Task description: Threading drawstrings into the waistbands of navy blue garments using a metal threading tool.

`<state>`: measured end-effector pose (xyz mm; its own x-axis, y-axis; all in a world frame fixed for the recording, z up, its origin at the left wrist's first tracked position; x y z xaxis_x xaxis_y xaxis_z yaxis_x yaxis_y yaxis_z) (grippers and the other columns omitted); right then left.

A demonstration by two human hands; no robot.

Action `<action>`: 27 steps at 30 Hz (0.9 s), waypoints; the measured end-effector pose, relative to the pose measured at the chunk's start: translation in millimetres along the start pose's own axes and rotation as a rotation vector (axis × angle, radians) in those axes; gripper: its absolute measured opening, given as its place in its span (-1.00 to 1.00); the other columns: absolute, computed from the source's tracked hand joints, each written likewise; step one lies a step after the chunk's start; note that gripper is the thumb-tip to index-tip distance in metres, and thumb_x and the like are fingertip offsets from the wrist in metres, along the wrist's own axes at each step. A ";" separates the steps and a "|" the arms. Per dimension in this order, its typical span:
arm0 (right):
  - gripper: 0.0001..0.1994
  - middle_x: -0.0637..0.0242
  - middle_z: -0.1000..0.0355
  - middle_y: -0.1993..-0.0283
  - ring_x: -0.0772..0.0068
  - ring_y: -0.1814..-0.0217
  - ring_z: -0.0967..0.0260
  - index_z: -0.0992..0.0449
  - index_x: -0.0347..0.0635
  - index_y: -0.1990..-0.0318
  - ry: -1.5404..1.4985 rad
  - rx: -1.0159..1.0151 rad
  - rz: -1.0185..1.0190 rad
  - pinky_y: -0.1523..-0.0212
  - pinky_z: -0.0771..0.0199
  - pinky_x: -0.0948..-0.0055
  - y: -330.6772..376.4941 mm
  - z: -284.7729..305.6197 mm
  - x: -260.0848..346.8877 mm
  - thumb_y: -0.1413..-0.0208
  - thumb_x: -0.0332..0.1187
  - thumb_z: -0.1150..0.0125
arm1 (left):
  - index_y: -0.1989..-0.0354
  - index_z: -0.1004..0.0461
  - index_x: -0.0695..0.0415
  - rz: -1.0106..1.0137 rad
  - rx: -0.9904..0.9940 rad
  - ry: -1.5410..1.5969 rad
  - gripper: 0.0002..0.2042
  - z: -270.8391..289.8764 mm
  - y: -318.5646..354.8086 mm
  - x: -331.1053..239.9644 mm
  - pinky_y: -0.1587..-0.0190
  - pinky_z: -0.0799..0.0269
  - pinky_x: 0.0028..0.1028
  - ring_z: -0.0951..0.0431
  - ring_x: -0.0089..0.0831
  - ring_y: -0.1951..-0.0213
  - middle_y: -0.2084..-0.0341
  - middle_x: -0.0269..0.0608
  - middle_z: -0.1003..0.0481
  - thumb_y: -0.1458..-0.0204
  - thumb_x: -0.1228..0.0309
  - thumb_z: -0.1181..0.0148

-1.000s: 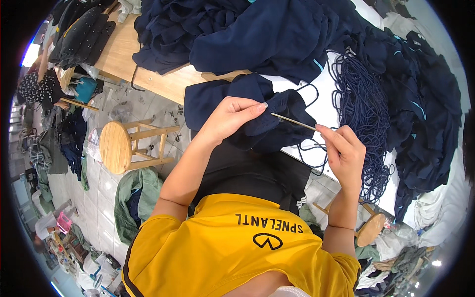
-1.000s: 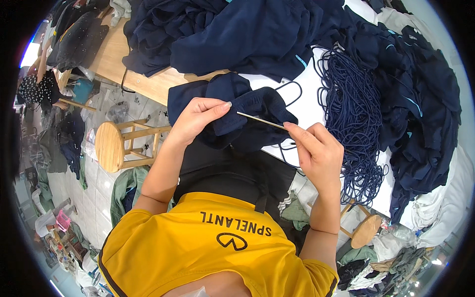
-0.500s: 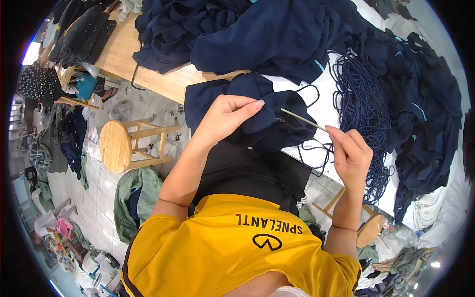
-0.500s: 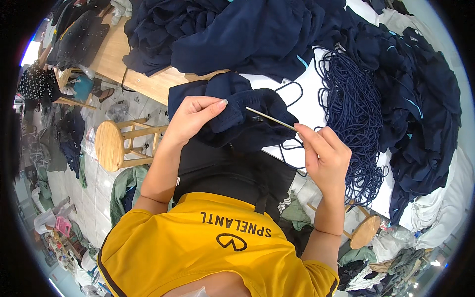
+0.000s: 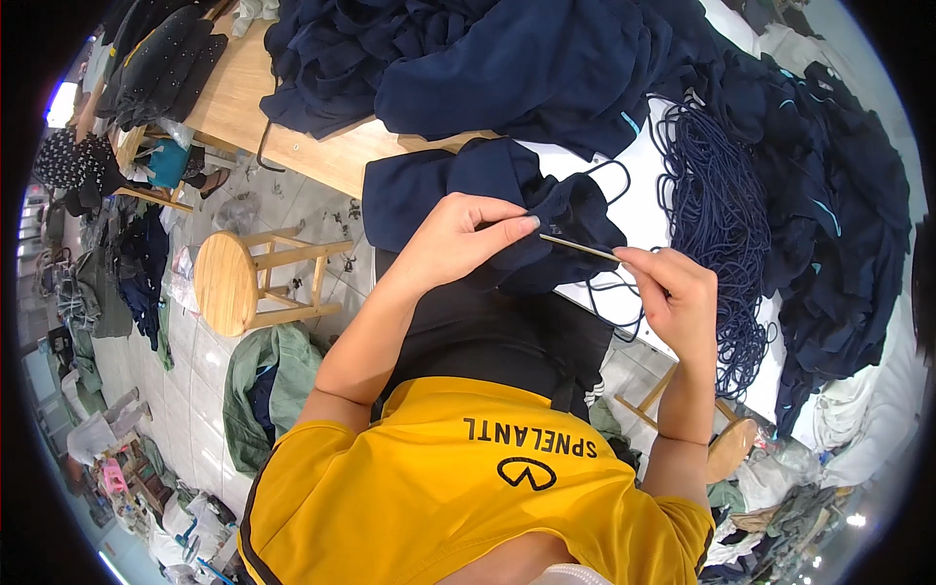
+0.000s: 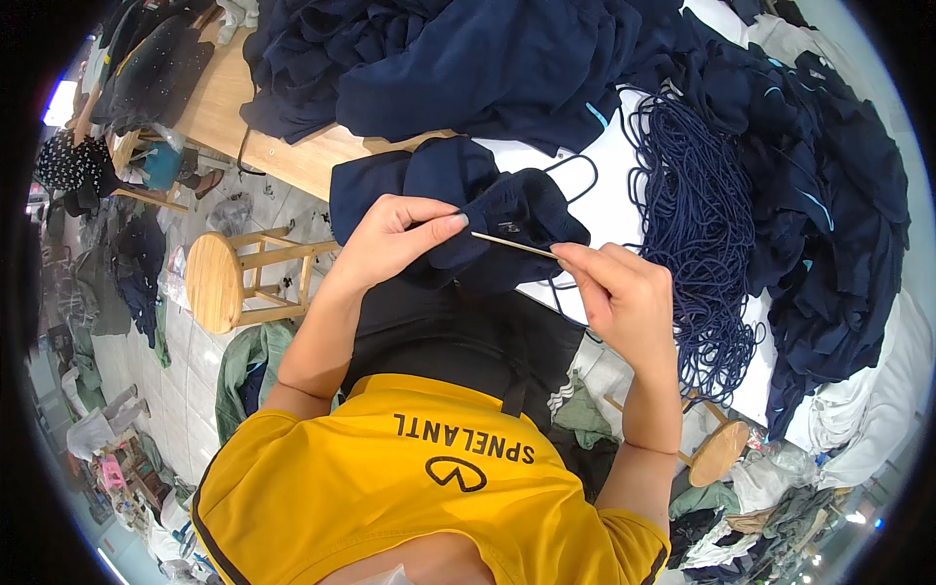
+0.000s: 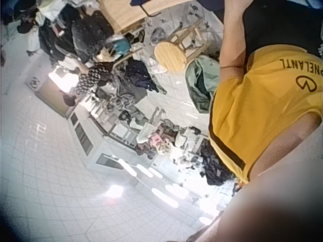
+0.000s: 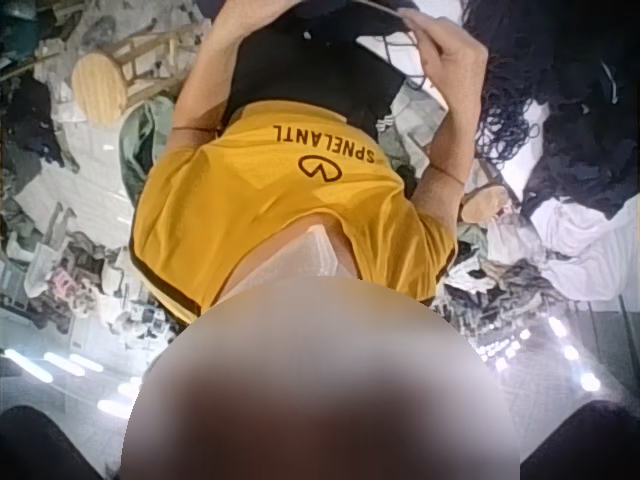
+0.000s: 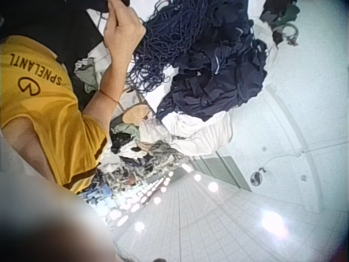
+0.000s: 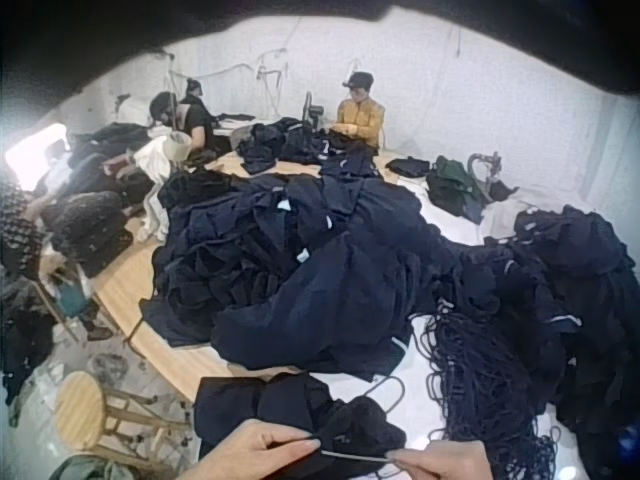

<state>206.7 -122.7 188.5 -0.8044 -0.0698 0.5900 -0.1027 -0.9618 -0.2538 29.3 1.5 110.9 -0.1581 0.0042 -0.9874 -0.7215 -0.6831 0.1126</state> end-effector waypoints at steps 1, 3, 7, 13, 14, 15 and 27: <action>-0.80 0.34 -0.36 0.63 0.45 0.67 -0.24 -0.64 -0.12 0.25 0.001 -0.001 -0.001 0.65 -0.19 0.54 1.6 -1.9 -3.8 0.10 -0.53 -0.30 | 0.27 -0.58 0.27 0.017 0.038 -0.039 -0.77 -2.2 -0.1 0.1 0.43 -0.32 -0.60 -0.41 -0.70 0.51 0.60 -0.30 -0.53 -0.05 0.33 -0.25; -0.77 0.26 -0.48 0.56 0.44 0.67 -0.28 -0.65 -0.12 0.22 -0.311 0.195 -0.167 0.64 -0.21 0.58 7.6 -17.8 -22.5 0.10 -0.51 -0.32 | 0.28 -0.60 0.23 0.029 0.226 -0.106 -0.79 -9.3 2.9 0.5 0.42 -0.36 -0.54 -0.51 -0.58 0.52 0.56 -0.21 -0.57 0.00 0.33 -0.28; -0.44 0.33 -0.49 0.45 0.33 0.36 -0.41 -0.56 -0.17 0.01 -0.211 0.506 0.110 0.10 -0.37 0.35 -2.6 -27.7 7.5 0.31 -0.30 -0.49 | 0.36 -0.60 0.21 -0.257 0.374 -0.326 -0.83 -38.4 20.7 -21.4 0.42 -0.42 -0.47 -0.59 -0.20 0.44 0.50 -0.06 -0.57 0.11 0.41 -0.33; -0.12 0.02 -0.40 -0.10 0.10 0.09 -0.48 -0.18 -0.05 -0.32 -0.626 0.488 0.171 0.08 -0.48 0.35 -8.9 -44.0 28.5 0.24 -0.28 -0.50 | 0.41 -0.63 0.08 -0.442 0.214 -0.421 -0.86 -50.3 29.9 -36.6 0.41 -0.38 -0.31 -0.54 -0.19 0.48 0.61 -0.16 -0.53 0.12 0.32 -0.30; -0.12 0.04 -0.47 0.05 0.17 0.20 -0.50 -0.16 -0.05 -0.33 -0.540 0.539 0.071 0.16 -0.49 0.39 -11.6 -46.7 26.9 0.22 -0.28 -0.49 | 0.41 -0.63 0.07 -0.494 0.149 -0.430 -0.86 -46.5 32.0 -39.0 0.37 -0.38 -0.30 -0.54 -0.20 0.47 0.61 -0.19 -0.53 0.13 0.33 -0.31; -0.12 0.07 -0.54 0.20 0.23 0.32 -0.53 -0.13 -0.04 -0.34 -0.452 0.588 -0.029 0.24 -0.51 0.42 -13.2 -50.1 23.8 0.19 -0.27 -0.48 | 0.42 -0.62 0.06 -0.503 0.116 -0.457 -0.87 -43.7 33.8 -37.3 0.30 -0.37 -0.33 -0.53 -0.27 0.45 0.60 -0.26 -0.53 0.15 0.34 -0.32; -0.87 0.48 -0.42 0.54 0.77 0.48 -0.28 -0.48 -0.26 0.54 -0.553 0.016 -0.371 0.44 -0.20 0.73 -5.2 -16.8 -34.7 0.11 -0.55 -0.36 | 0.12 -0.51 0.12 -0.344 -0.543 -0.548 -0.54 33.1 23.4 -7.0 0.13 -0.37 -0.38 -0.49 -0.17 0.19 0.22 -0.12 -0.45 0.33 0.66 -0.21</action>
Point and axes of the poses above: each hand's wrist, its own y-axis away from the middle knuckle, its own z-axis out of the back of the hand, x = y × z, the point moved 7 cm from there along -y, towards the middle knuckle
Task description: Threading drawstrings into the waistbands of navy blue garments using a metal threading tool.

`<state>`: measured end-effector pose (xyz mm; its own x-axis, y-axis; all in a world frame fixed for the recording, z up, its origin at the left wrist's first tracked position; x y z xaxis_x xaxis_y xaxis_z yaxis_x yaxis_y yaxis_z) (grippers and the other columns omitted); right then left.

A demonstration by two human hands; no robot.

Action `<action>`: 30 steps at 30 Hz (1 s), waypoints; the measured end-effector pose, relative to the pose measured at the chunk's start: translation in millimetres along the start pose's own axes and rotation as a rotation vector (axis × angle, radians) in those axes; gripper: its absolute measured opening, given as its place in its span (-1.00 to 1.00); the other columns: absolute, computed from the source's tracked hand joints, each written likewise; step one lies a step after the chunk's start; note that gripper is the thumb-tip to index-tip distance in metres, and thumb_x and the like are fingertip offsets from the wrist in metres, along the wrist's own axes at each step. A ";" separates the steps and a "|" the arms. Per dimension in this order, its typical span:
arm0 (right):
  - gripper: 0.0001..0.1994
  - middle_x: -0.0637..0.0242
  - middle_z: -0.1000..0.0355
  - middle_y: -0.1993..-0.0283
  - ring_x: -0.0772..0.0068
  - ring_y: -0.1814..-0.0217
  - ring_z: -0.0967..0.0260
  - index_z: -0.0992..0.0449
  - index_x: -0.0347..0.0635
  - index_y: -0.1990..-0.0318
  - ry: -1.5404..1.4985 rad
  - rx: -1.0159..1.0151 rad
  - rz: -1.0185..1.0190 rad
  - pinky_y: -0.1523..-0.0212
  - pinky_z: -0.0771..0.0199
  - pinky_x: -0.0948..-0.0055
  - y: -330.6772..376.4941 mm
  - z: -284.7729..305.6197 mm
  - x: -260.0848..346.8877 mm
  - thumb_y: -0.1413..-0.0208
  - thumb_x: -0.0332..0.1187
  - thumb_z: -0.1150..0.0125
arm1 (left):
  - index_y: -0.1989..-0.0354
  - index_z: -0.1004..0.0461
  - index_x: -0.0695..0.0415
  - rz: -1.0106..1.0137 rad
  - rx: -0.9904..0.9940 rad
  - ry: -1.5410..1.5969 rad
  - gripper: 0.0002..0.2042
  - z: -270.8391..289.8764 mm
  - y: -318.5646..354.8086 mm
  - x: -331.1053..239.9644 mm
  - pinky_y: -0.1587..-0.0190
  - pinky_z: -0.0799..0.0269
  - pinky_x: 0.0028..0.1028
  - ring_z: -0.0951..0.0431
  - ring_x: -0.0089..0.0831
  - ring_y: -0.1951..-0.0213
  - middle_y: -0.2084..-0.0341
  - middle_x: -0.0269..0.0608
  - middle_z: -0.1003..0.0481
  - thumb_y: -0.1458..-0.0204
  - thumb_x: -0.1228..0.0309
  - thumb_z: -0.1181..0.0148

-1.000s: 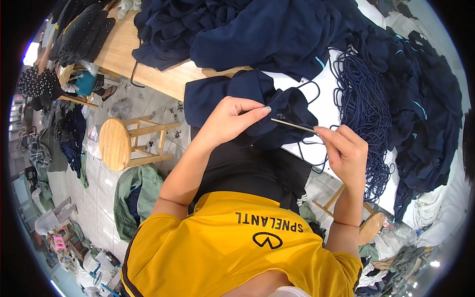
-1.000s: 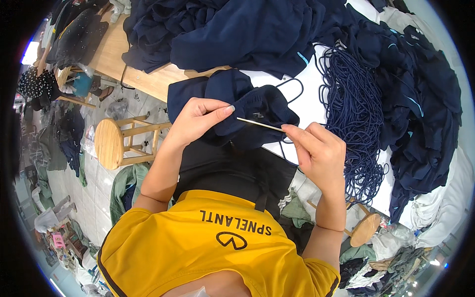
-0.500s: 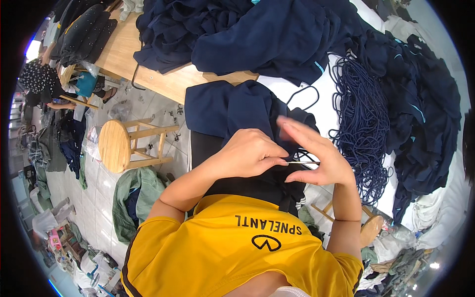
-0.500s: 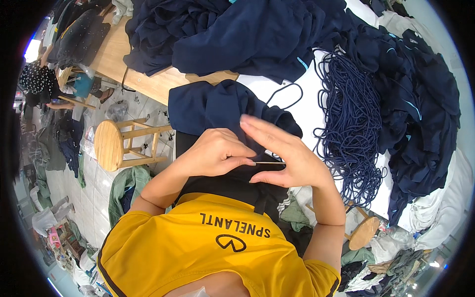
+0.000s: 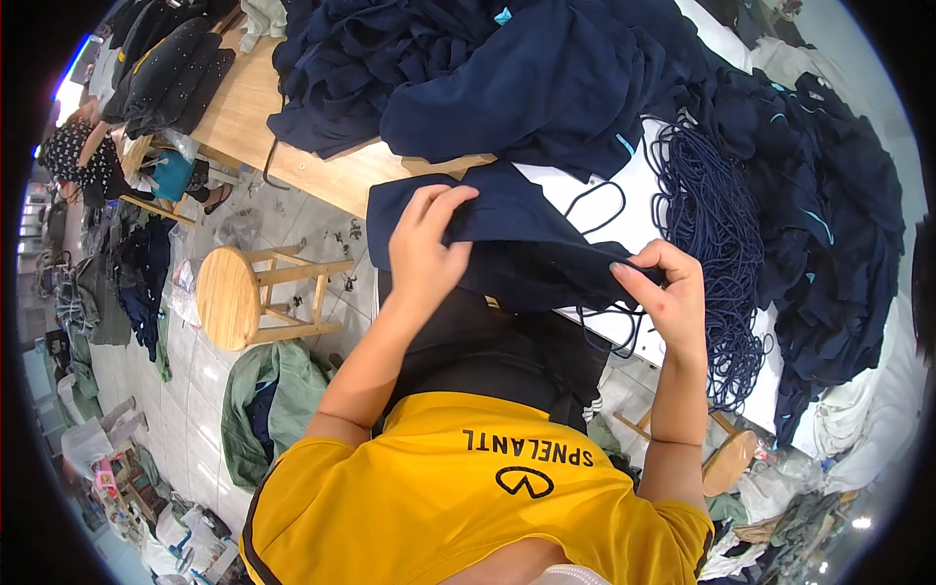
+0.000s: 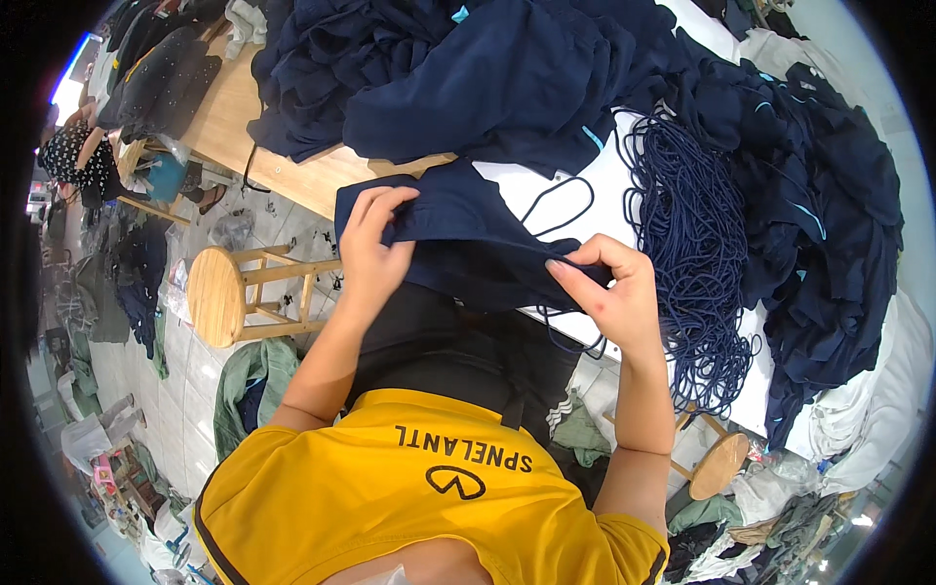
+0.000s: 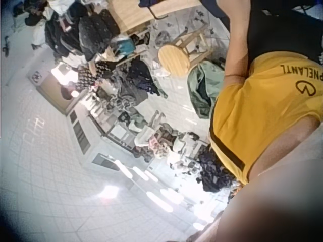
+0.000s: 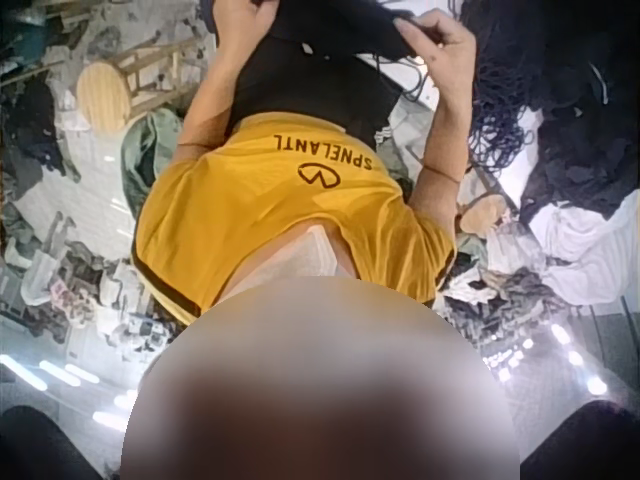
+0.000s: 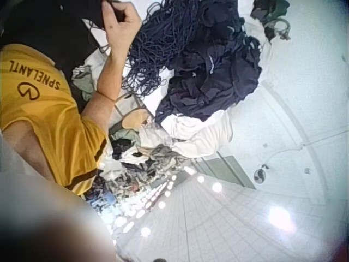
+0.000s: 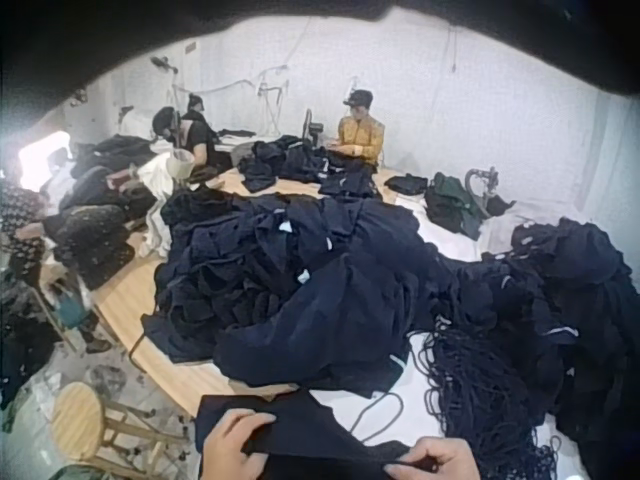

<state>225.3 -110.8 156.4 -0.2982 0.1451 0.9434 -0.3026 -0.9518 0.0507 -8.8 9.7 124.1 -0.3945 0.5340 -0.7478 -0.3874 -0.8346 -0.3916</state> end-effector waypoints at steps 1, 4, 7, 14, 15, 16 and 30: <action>-0.86 0.44 -0.42 0.47 0.72 0.41 -0.30 -0.46 -0.25 0.55 0.051 0.040 0.074 0.39 -0.21 0.70 0.4 3.2 -0.8 0.14 -0.57 -0.34 | 0.13 -0.51 0.19 0.110 0.120 0.155 -0.56 -1.0 -0.8 10.1 0.11 -0.40 -0.41 -0.53 -0.19 0.17 0.21 -0.09 -0.49 0.33 0.68 -0.14; -0.78 0.31 -0.40 0.21 0.56 0.20 -0.35 -0.31 -0.22 0.62 -0.114 0.047 0.146 0.28 -0.27 0.64 2.1 0.8 -2.8 0.21 -0.63 -0.28 | 0.20 -0.49 0.35 0.388 0.558 0.732 -0.81 -16.9 16.1 24.5 0.23 -0.42 -0.53 -0.50 -0.59 0.25 0.29 -0.21 -0.57 0.01 0.58 -0.12; -0.73 0.10 -0.48 0.13 0.57 0.26 -0.37 -0.09 -0.21 0.69 -0.318 0.125 0.041 0.36 -0.32 0.65 2.4 -1.6 -8.8 0.20 -0.69 -0.04 | 0.24 -0.50 0.29 0.166 1.295 0.345 -0.71 -18.4 22.3 12.6 0.47 -0.27 -0.51 -0.36 -0.57 0.56 0.63 -0.21 -0.45 -0.13 0.25 -0.17; -0.85 0.36 -0.46 0.35 0.80 0.55 -0.10 -0.32 -0.18 0.42 -0.234 0.052 0.030 0.51 -0.11 0.73 1.7 -21.0 1.3 0.10 -0.55 -0.20 | 0.24 -0.52 0.27 -0.152 1.129 0.353 -0.72 -32.9 1.9 -30.2 0.53 -0.26 -0.46 -0.49 -0.40 0.59 0.53 -0.14 -0.54 -0.05 0.27 -0.25; -0.80 0.41 -0.46 0.34 0.81 0.56 -0.07 -0.41 -0.20 0.30 -0.191 0.117 0.034 0.51 -0.09 0.74 1.6 -23.2 8.4 0.11 -0.50 -0.28 | 0.25 -0.53 0.25 -0.046 1.139 0.345 -0.73 -34.1 3.4 -27.3 0.50 -0.29 -0.47 -0.49 -0.36 0.58 0.49 -0.11 -0.55 -0.02 0.28 -0.28; -0.56 0.48 -0.47 0.39 0.80 0.55 -0.13 -0.43 -0.16 0.03 -0.012 0.212 0.074 0.51 -0.09 0.73 3.8 -23.8 10.3 0.14 -0.42 -0.38 | 0.25 -0.53 0.25 -0.046 1.140 0.345 -0.73 -36.4 8.4 -25.9 0.50 -0.29 -0.47 -0.49 -0.36 0.58 0.49 -0.11 -0.55 -0.02 0.28 -0.28; -0.75 0.17 -0.53 0.33 0.71 0.50 -0.20 -0.10 -0.21 0.66 -0.123 -0.057 0.086 0.49 -0.15 0.66 3.2 3.5 -4.3 0.12 -0.70 0.03 | 0.11 -0.48 0.21 0.273 0.348 0.576 -0.68 -34.3 21.6 12.1 0.07 -0.37 -0.60 -0.46 -0.51 0.15 0.21 -0.27 -0.45 0.09 0.72 -0.06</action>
Point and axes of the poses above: each hand's wrist, its own y-axis away from the middle knuckle, its own z-axis out of the back of the hand, x = y × z, the point moved 7 cm from there along -y, towards the middle knuckle
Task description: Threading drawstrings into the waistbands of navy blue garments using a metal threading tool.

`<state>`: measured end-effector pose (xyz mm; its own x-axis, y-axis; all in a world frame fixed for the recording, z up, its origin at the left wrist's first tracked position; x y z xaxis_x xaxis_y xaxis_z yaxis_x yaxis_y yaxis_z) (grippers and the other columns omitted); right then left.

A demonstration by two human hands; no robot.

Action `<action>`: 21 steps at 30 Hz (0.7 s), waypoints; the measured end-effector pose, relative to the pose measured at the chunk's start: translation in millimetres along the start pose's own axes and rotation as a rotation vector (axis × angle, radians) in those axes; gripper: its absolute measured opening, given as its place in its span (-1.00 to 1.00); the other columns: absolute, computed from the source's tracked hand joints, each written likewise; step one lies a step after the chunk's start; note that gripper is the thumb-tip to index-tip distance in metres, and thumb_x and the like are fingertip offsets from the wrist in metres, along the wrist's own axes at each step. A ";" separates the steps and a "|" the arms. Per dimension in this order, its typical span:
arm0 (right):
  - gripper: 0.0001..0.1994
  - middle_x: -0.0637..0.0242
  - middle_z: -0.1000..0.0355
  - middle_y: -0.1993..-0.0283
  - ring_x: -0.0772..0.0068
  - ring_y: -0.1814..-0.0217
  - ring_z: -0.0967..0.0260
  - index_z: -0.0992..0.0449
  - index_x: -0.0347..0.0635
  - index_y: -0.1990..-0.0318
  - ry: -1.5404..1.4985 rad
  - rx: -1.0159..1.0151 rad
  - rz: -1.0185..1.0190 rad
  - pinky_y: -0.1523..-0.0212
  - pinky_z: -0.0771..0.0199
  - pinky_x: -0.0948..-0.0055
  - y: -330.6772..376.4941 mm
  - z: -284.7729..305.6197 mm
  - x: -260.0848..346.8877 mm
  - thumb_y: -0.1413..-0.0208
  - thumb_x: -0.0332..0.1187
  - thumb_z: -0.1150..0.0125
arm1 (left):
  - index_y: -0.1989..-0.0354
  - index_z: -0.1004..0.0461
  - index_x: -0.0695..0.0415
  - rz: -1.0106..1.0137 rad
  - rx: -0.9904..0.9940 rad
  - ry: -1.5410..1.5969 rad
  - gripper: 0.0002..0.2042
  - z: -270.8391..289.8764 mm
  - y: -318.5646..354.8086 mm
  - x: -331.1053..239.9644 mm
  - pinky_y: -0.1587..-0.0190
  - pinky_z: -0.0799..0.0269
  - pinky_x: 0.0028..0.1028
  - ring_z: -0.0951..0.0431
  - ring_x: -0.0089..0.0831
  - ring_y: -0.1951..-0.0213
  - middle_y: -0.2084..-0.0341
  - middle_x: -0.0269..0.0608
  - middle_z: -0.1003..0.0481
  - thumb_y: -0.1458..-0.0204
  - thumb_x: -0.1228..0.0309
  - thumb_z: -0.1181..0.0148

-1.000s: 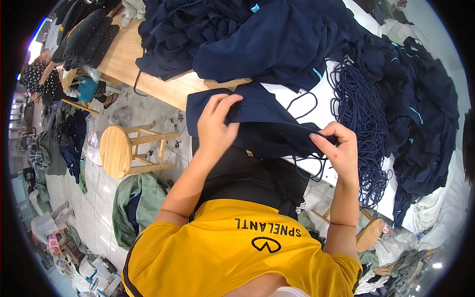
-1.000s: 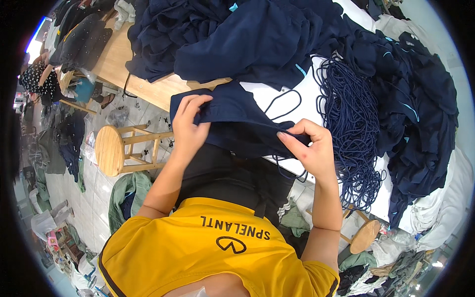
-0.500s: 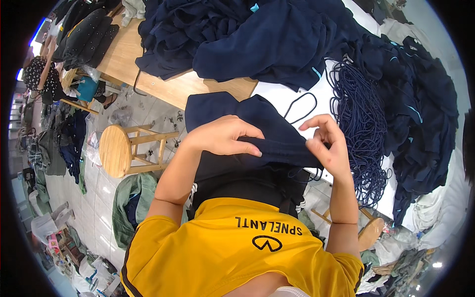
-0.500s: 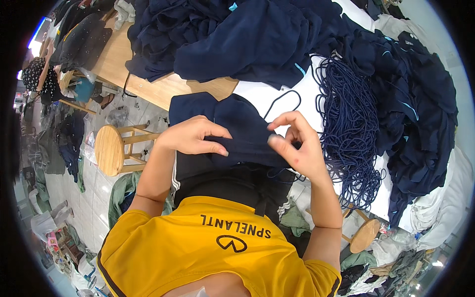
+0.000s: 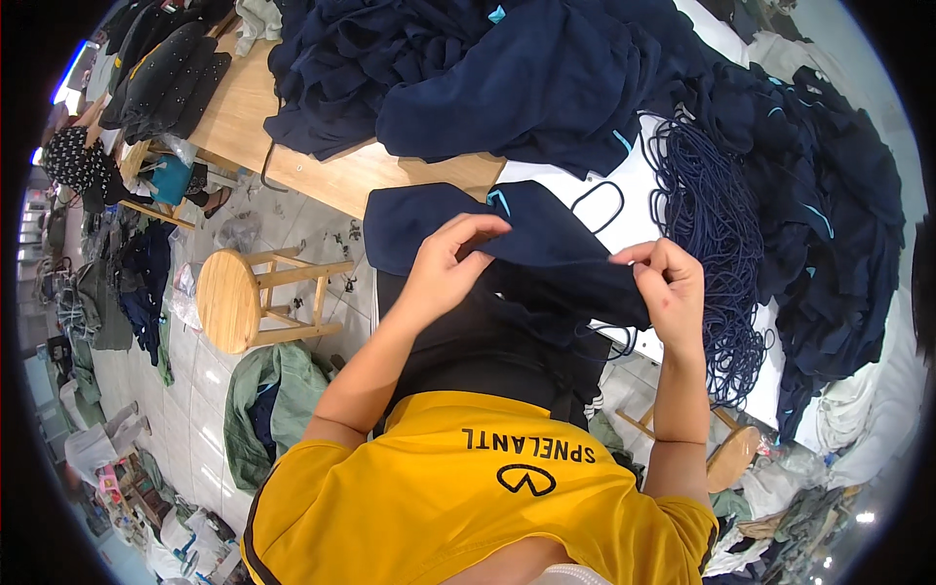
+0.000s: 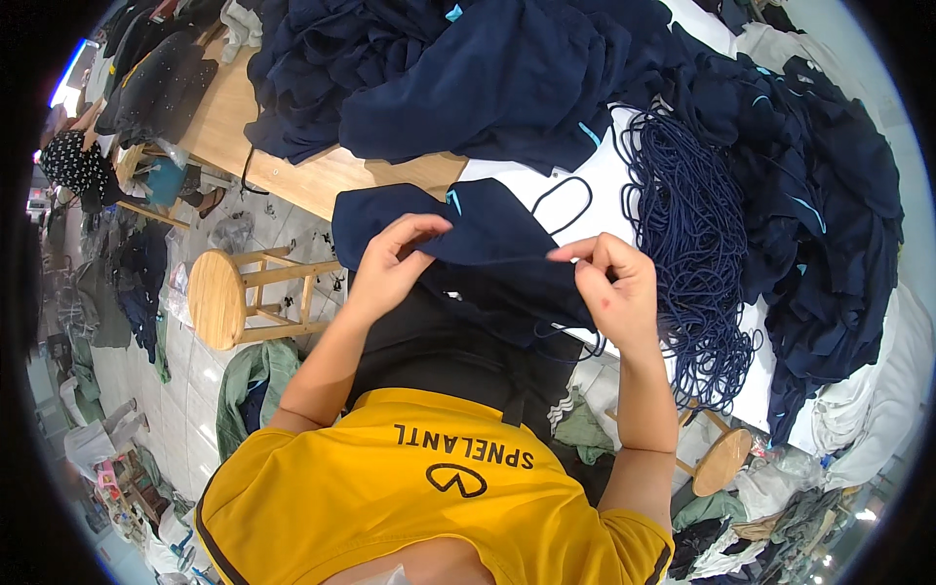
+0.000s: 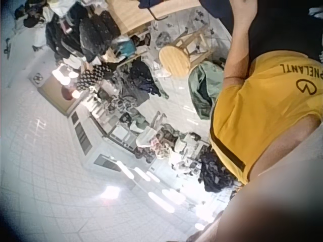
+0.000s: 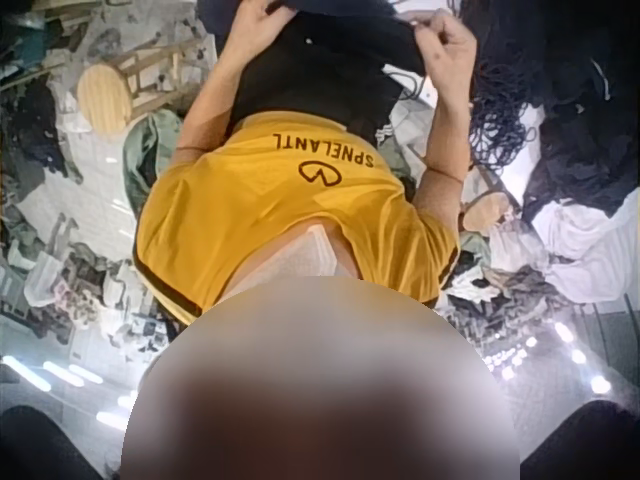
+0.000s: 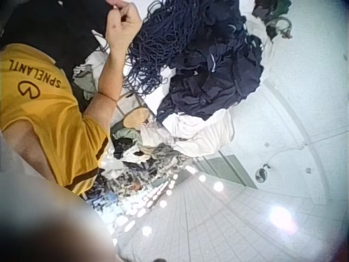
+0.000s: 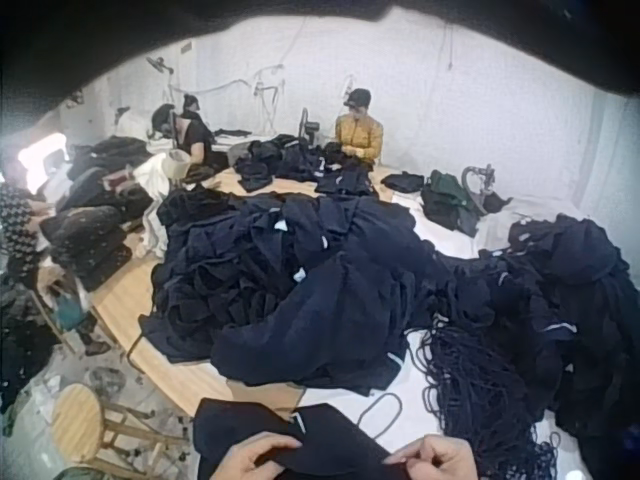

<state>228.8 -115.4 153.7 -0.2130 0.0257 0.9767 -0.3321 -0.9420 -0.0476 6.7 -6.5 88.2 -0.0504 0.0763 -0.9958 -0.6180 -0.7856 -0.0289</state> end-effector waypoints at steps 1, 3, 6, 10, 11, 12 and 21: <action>-0.76 0.21 -0.52 0.43 0.73 0.54 -0.15 -0.09 -0.21 0.66 0.032 0.000 0.047 0.52 -0.12 0.66 1.1 -3.3 0.2 0.14 -0.69 0.05 | 0.10 -0.48 0.23 0.105 0.114 0.132 -0.73 -2.6 -0.3 2.2 0.12 -0.37 -0.61 -0.45 -0.57 0.19 0.25 -0.31 -0.46 0.02 0.66 -0.09; -0.80 0.26 -0.45 0.54 0.74 0.56 -0.12 -0.10 -0.23 0.68 0.076 -0.062 0.086 0.55 -0.07 0.67 3.9 4.2 1.0 0.19 -0.69 0.08 | 0.14 -0.49 0.29 0.293 0.362 0.430 -0.83 -9.3 3.0 4.9 0.20 -0.35 -0.64 -0.41 -0.69 0.28 0.34 -0.41 -0.49 -0.11 0.54 -0.11; -0.80 0.30 -0.39 0.61 0.74 0.58 -0.12 -0.10 -0.24 0.70 0.087 -0.081 0.091 0.56 -0.08 0.68 2.6 7.9 6.9 0.23 -0.69 0.08 | 0.17 -0.50 0.30 0.418 0.650 0.494 -0.84 -15.5 6.3 1.7 0.27 -0.32 -0.67 -0.39 -0.73 0.35 0.41 -0.47 -0.47 -0.13 0.50 -0.14; -0.79 0.32 -0.36 0.66 0.74 0.64 -0.07 -0.08 -0.23 0.72 0.073 -0.044 0.076 0.61 -0.06 0.66 2.8 -2.2 6.0 0.23 -0.68 0.09 | 0.30 -0.54 0.32 0.091 0.851 0.016 -0.67 -33.2 -5.7 -25.8 0.40 -0.33 -0.54 -0.42 -0.61 0.50 0.55 -0.24 -0.51 0.02 0.24 -0.32; -0.80 0.32 -0.36 0.67 0.74 0.63 -0.08 -0.10 -0.24 0.71 0.083 -0.020 0.060 0.61 -0.07 0.66 2.6 -5.2 5.7 0.22 -0.68 0.09 | 0.30 -0.54 0.32 0.089 0.853 0.017 -0.67 -36.0 -4.8 -26.9 0.40 -0.33 -0.54 -0.42 -0.61 0.50 0.55 -0.24 -0.51 0.02 0.24 -0.32; -0.82 0.33 -0.35 0.67 0.74 0.63 -0.09 -0.12 -0.25 0.71 0.092 0.004 0.045 0.60 -0.09 0.66 2.4 -8.3 5.2 0.22 -0.68 0.10 | 0.31 -0.54 0.31 0.020 0.768 -0.130 -0.66 -35.6 -7.1 -30.2 0.43 -0.33 -0.49 -0.45 -0.49 0.53 0.57 -0.15 -0.50 0.04 0.22 -0.33; -0.79 0.38 -0.28 0.30 0.57 0.32 -0.19 -0.34 -0.20 0.07 0.087 0.031 0.089 0.25 -0.25 0.59 -5.0 -47.1 9.8 -0.21 -0.33 -0.06 | 0.48 -0.51 0.16 -0.349 0.217 -0.385 -0.82 -58.0 -3.6 -42.8 0.48 -0.35 -0.30 -0.52 -0.15 0.50 0.58 -0.15 -0.50 0.13 0.32 -0.32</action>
Point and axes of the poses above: each hand's wrist, its own y-axis away from the middle knuckle, its own z-axis out of the back of the hand, x = y × z, the point moved 7 cm from there along -y, towards the middle knuckle
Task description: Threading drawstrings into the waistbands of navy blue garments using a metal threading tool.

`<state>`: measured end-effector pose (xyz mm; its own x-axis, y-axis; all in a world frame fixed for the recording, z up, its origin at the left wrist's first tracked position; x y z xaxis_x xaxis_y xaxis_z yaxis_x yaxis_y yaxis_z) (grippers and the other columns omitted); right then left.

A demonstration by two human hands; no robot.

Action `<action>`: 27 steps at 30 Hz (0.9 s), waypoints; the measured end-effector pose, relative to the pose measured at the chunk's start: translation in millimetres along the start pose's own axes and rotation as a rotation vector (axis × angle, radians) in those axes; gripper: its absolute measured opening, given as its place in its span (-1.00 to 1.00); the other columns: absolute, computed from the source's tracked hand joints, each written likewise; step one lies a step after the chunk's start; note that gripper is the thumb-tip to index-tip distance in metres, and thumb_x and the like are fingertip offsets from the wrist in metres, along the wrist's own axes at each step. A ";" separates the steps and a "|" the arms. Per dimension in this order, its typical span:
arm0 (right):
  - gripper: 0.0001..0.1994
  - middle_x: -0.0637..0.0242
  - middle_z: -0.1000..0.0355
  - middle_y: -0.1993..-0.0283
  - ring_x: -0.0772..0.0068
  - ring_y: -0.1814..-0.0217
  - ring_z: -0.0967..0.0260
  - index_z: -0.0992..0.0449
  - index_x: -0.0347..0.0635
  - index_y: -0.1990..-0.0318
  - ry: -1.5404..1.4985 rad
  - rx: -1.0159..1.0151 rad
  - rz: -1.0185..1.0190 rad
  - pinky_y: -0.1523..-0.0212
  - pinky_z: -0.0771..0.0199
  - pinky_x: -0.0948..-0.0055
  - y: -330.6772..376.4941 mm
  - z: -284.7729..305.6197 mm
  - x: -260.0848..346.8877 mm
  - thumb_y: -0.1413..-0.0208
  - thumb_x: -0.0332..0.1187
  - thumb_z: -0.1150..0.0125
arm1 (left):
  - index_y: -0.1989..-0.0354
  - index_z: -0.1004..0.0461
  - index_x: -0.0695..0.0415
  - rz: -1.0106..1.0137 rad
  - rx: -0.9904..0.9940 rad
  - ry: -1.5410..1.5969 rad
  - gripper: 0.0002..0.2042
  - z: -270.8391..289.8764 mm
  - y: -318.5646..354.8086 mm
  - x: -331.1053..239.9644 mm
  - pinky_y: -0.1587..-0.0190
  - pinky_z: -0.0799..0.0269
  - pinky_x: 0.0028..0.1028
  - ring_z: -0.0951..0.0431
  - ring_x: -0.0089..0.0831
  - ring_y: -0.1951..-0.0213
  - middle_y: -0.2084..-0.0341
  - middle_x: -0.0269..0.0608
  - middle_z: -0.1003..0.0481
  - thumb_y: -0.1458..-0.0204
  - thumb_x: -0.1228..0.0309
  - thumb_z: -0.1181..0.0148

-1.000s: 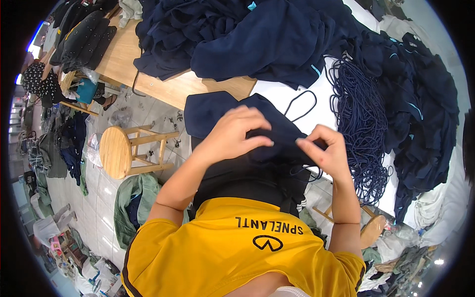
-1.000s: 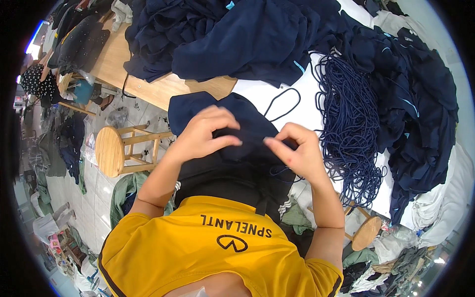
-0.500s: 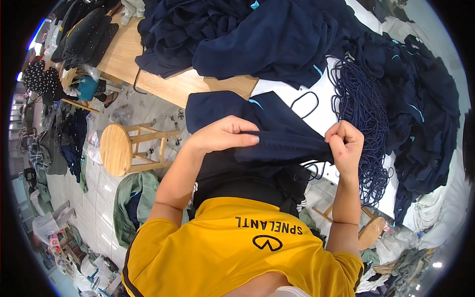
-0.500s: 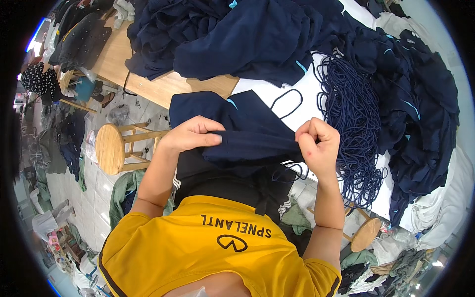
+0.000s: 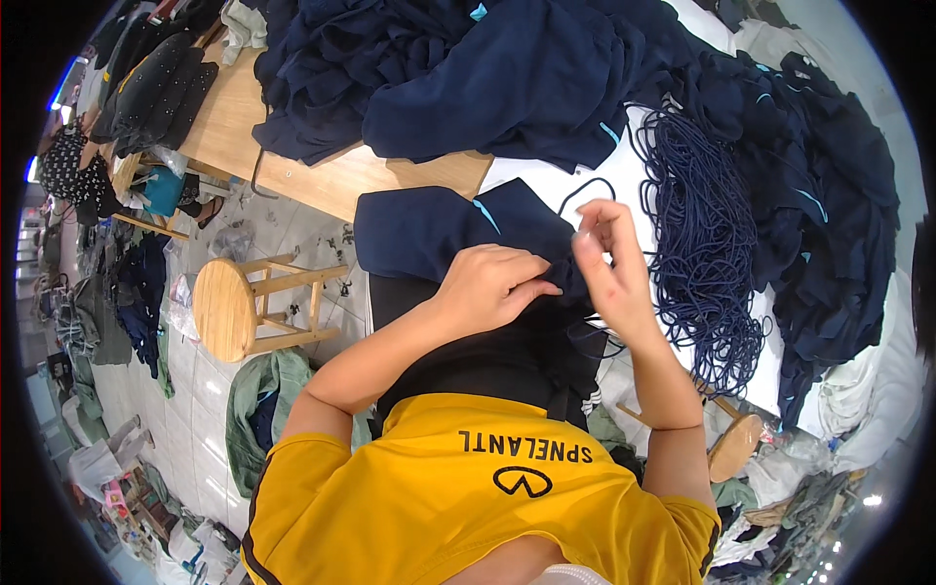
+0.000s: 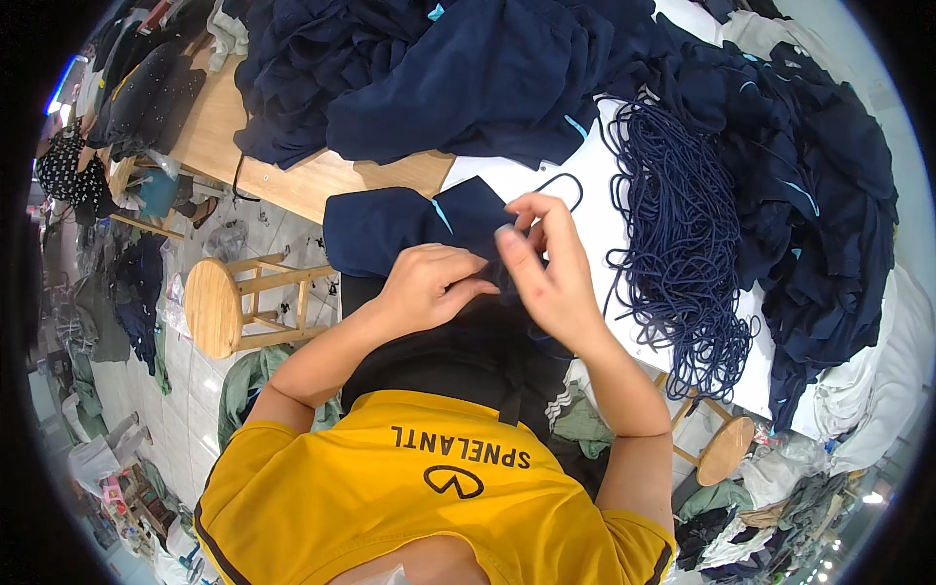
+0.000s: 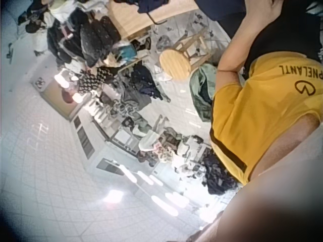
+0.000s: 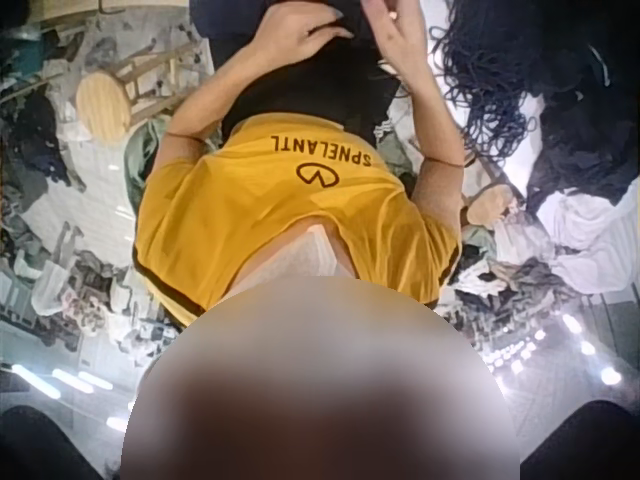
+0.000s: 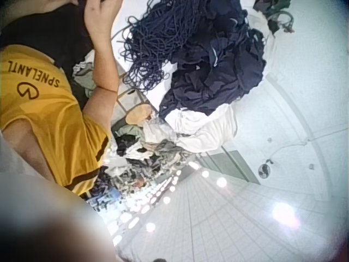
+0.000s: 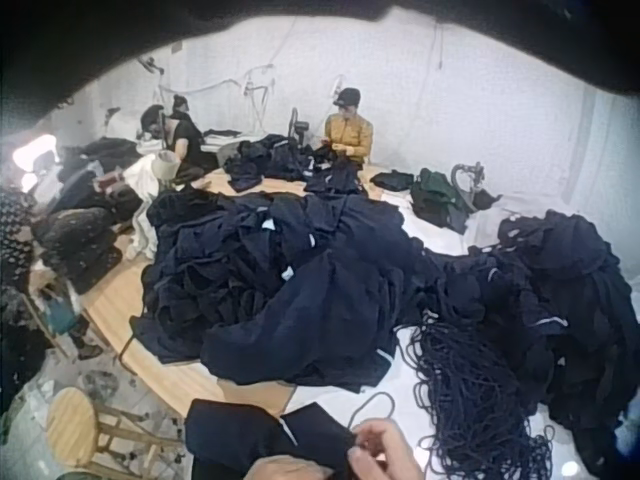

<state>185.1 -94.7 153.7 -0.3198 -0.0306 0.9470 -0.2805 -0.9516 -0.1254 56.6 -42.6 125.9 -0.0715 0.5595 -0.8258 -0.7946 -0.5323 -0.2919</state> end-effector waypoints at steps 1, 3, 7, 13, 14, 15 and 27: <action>-0.74 0.37 -0.28 0.28 0.55 0.32 -0.20 -0.29 -0.21 0.00 -0.140 -0.007 -0.038 0.19 -0.25 0.59 -5.0 2.5 -6.9 -0.29 -0.25 0.04 | 0.50 -0.50 0.13 -0.105 -0.050 -0.148 -0.82 8.6 -0.4 -6.8 0.51 -0.33 -0.34 -0.49 -0.21 0.54 0.62 -0.20 -0.47 0.16 0.32 -0.34; -0.43 0.27 -0.40 0.31 0.49 0.25 -0.30 -0.24 -0.24 -0.12 -0.186 0.112 -0.117 0.03 -0.24 0.52 -10.6 14.3 -14.9 -0.36 0.05 0.53 | 0.54 -0.46 0.06 -0.279 -0.173 -0.307 -0.81 30.2 -0.9 -16.9 0.57 -0.25 -0.42 -0.42 -0.33 0.64 0.72 -0.32 -0.35 0.22 0.30 -0.37; -0.47 0.42 -0.42 0.38 0.64 0.27 -0.28 -0.51 -0.36 0.25 -0.053 0.261 -0.216 0.05 -0.27 0.54 -0.4 27.1 -22.1 -0.37 -0.06 0.31 | 0.57 -0.44 0.06 -0.359 -0.220 -0.375 -0.80 67.6 -3.6 -17.0 0.59 -0.22 -0.42 -0.40 -0.36 0.66 0.74 -0.34 -0.31 0.21 0.31 -0.37; -0.75 0.56 -0.27 0.47 0.78 0.40 -0.12 -0.41 -0.27 0.45 -0.079 -0.120 -0.098 0.34 -0.11 0.69 7.4 88.1 -11.1 -0.25 -0.32 -0.04 | 0.50 -0.48 0.09 -0.417 -0.122 -0.548 -0.84 113.7 3.7 28.8 0.58 -0.28 -0.38 -0.44 -0.29 0.67 0.76 -0.29 -0.38 0.18 0.36 -0.35; -0.73 0.53 -0.27 0.49 0.71 0.39 -0.14 -0.41 -0.28 0.46 -0.078 -0.163 -0.141 0.30 -0.13 0.64 15.3 103.2 -12.4 -0.24 -0.29 -0.03 | 0.48 -0.49 0.09 -0.413 -0.130 -0.600 -0.85 131.1 1.9 29.8 0.57 -0.27 -0.39 -0.43 -0.31 0.66 0.75 -0.31 -0.38 0.19 0.38 -0.35; -0.73 0.49 -0.27 0.49 0.65 0.38 -0.16 -0.42 -0.29 0.46 0.007 -0.107 -0.090 0.27 -0.16 0.58 21.6 108.4 -10.1 -0.23 -0.28 -0.05 | 0.46 -0.50 0.10 -0.409 -0.143 -0.660 -0.85 148.3 -3.6 23.8 0.56 -0.27 -0.41 -0.43 -0.33 0.65 0.74 -0.32 -0.38 0.21 0.39 -0.35; -0.83 0.26 -0.53 0.34 0.54 0.34 -0.44 -0.59 -0.32 0.28 0.260 -0.185 0.191 0.28 -0.37 0.64 -11.3 72.7 47.8 0.08 -0.66 -0.26 | 0.36 -0.53 0.00 -0.455 -0.425 -0.369 -0.73 47.8 -69.0 -38.9 0.29 -0.30 -0.43 -0.42 -0.40 0.43 0.53 -0.44 -0.43 0.21 0.18 -0.39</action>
<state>238.8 -107.6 221.9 -0.5947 -0.1014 0.7976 -0.3446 -0.8641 -0.3668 85.4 2.8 201.2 -0.0479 0.9228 -0.3824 -0.4964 -0.3542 -0.7926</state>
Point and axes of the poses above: each hand's wrist, its own y-axis away from the middle knuckle, its own z-axis out of the back of the hand, x = y × z, the point moved 7 cm from there along -y, towards the middle knuckle
